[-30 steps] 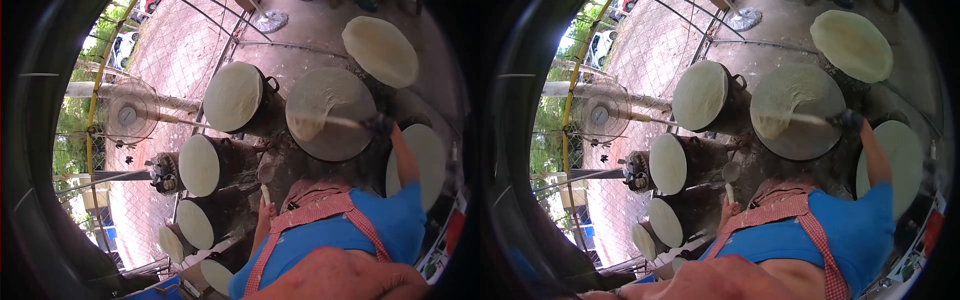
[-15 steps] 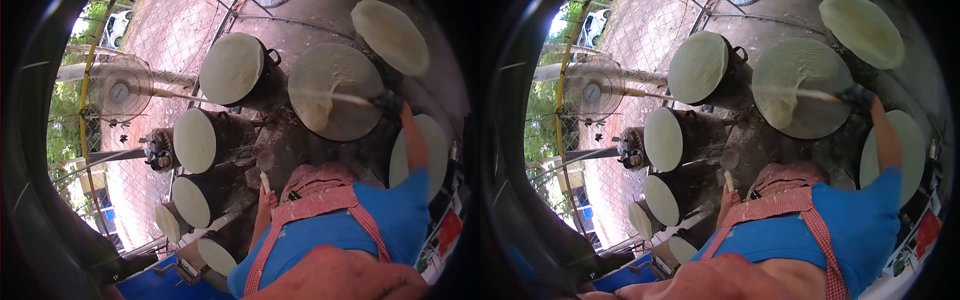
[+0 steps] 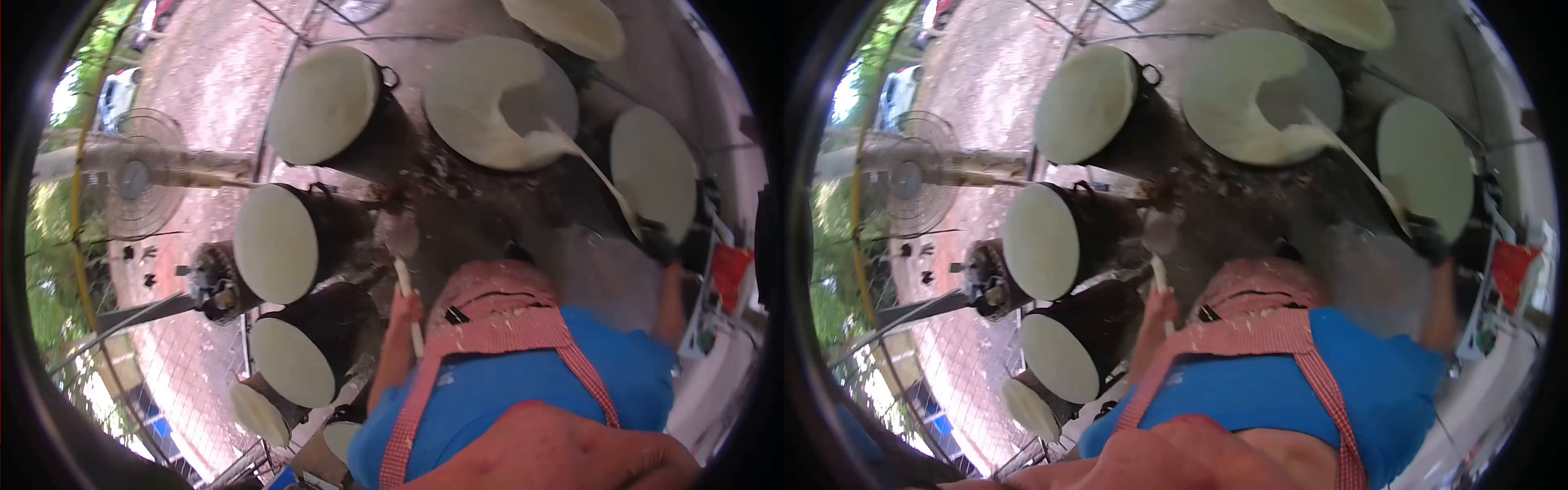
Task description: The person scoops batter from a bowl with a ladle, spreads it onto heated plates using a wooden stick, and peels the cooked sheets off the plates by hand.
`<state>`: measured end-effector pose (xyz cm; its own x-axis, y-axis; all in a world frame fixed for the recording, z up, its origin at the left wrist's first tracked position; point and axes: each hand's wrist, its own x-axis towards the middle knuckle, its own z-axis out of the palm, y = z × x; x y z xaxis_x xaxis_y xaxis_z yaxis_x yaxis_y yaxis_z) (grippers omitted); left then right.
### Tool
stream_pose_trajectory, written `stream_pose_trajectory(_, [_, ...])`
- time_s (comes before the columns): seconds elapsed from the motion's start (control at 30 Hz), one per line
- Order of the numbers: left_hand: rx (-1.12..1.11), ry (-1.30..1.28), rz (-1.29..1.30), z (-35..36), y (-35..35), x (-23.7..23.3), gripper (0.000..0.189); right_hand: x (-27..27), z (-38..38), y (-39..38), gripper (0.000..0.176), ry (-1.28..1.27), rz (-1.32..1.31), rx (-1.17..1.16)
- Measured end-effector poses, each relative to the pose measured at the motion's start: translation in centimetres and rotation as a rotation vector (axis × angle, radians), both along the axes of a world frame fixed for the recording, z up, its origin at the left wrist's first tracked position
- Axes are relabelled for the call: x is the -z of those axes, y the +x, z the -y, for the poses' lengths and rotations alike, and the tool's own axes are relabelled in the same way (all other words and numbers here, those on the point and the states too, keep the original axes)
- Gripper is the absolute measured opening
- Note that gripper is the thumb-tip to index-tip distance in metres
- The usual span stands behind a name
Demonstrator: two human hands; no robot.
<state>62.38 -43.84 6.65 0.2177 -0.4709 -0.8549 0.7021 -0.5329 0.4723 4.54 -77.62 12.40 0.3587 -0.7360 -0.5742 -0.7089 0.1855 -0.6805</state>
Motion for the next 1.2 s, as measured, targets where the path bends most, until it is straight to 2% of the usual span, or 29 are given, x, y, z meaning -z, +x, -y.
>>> stream_pose_trajectory(0.07, [-0.081, -0.037, -0.217, 0.3, 1.4, -0.9, 0.035, 4.0, -7.4, 7.7, 0.033, -0.352, -0.082, 0.022])
stream_pose_trajectory(0.13, [-0.112, -0.189, -0.360, 0.0, 2.2, -1.4, 0.035, 8.8, -11.4, 19.7, 0.032, -0.710, -0.043, 0.071])
stream_pose_trajectory(0.2, [-0.104, -0.213, -0.385, 0.5, 2.3, -3.5, 0.034, 10.9, -12.4, 28.8, 0.032, -0.977, 0.103, 0.104])
stream_pose_trajectory(0.23, [-0.054, -0.223, -0.361, 0.4, 2.3, -4.4, 0.044, 11.3, -12.4, 31.3, 0.031, -1.067, 0.159, 0.084])
stream_pose_trajectory(0.27, [-0.043, -0.214, -0.342, -0.7, 2.5, -5.0, 0.044, 11.2, -12.1, 32.1, 0.031, -1.112, 0.169, 0.057])
stream_pose_trajectory(0.3, [-0.004, -0.374, -0.402, -2.1, 2.4, -5.7, 0.048, 11.0, -12.1, 31.8, 0.030, -1.107, 0.139, 0.033])
stream_pose_trajectory(0.37, [0.017, -0.729, -0.563, -3.0, 1.8, -7.7, 0.056, 3.9, -13.5, 29.1, 0.028, -0.762, -0.248, 0.019])
stream_pose_trajectory(0.43, [0.016, -0.864, -0.683, -4.1, 1.4, -9.5, 0.054, 4.6, -12.8, 25.3, 0.028, -0.610, -0.372, 0.107])
stream_pose_trajectory(0.47, [0.006, -0.888, -0.729, -4.3, 1.1, -9.9, 0.053, 4.4, -12.4, 25.8, 0.028, -0.630, -0.374, 0.123])
stream_pose_trajectory(0.5, [0.015, -0.904, -0.738, -4.2, 1.0, -9.8, 0.053, 4.6, -11.9, 26.8, 0.027, -0.678, -0.305, 0.236])
stream_pose_trajectory(0.53, [0.023, -0.876, -0.793, -4.4, 1.1, -9.6, 0.039, 5.6, -11.5, 27.3, 0.027, -0.718, -0.234, 0.342])
stream_pose_trajectory(0.57, [0.030, -0.852, -0.844, -4.5, 0.9, -9.4, 0.027, 11.1, -9.5, 28.7, 0.029, -0.864, 0.050, 0.413])
stream_pose_trajectory(0.6, [0.027, -0.871, -0.841, -4.4, 0.4, -9.4, 0.027, 8.8, -9.7, 29.7, 0.029, -0.880, 0.057, 0.403])
stream_pose_trajectory(0.63, [0.072, -0.882, -0.897, -4.0, -0.1, -9.6, 0.015, 3.6, -10.7, 32.4, 0.027, -0.797, -0.100, 0.188])
stream_pose_trajectory(0.67, [0.125, -0.886, -0.942, -3.7, 0.0, -10.3, 0.020, 4.8, -10.2, 32.3, 0.025, -0.783, -0.114, 0.084])
stream_pose_trajectory(0.7, [-0.058, -0.708, -0.864, -4.0, -0.8, -11.9, 0.034, 5.9, -9.6, 32.2, 0.024, -0.770, -0.122, -0.019])
stream_pose_trajectory(0.73, [-0.041, -0.712, -0.833, -4.4, -0.8, -11.2, 0.034, 6.0, -9.0, 30.1, 0.024, -0.745, -0.182, -0.037])
stream_pose_trajectory(0.8, [0.132, -0.908, -0.887, -5.3, -0.1, -8.4, 0.034, 6.6, -6.9, 25.6, 0.026, -0.665, -0.217, 0.093])
stream_pose_trajectory(0.87, [0.083, -0.884, -0.868, -5.0, -1.1, -9.6, 0.034, 6.1, -3.9, 25.4, 0.029, -0.469, 0.165, 0.379])
stream_pose_trajectory(0.9, [0.049, -0.862, -0.873, -5.1, -1.6, -9.4, 0.034, 6.2, -2.5, 26.5, 0.030, -0.403, 0.309, 0.452])
stream_pose_trajectory(0.93, [0.016, -0.839, -0.877, -5.2, -2.1, -9.3, 0.034, 6.8, -2.7, 27.4, 0.031, -0.530, 0.284, 0.364])
stream_pose_trajectory(0.97, [-0.026, -0.779, -0.987, -4.7, -2.3, -8.1, 0.033, 7.4, -3.0, 28.3, 0.032, -0.662, 0.255, 0.283])
stream_pose_trajectory(1.0, [-0.063, -0.722, -1.087, -4.0, -2.3, -7.9, 0.032, 7.9, -3.5, 29.8, 0.032, -0.923, 0.275, 0.058])
stream_pose_trajectory(1.03, [-0.020, -0.689, -1.076, -3.4, -2.3, -7.8, 0.031, 8.0, -4.6, 29.0, 0.032, -0.926, 0.278, 0.064])
stream_pose_trajectory(1.1, [0.028, -0.680, -1.091, -3.4, -2.2, -7.4, 0.030, 5.5, -8.4, 27.2, 0.029, -0.747, 0.015, -0.055])
stream_pose_trajectory(1.17, [0.037, -0.672, -1.088, -2.8, -1.8, -6.6, 0.031, 8.3, -4.4, 23.3, 0.028, -0.707, -0.416, -0.092])
stream_pose_trajectory(1.2, [0.031, -0.658, -1.079, -2.4, -1.7, -6.5, 0.031, 5.4, -3.5, 22.8, 0.028, -0.712, -0.283, 0.046])
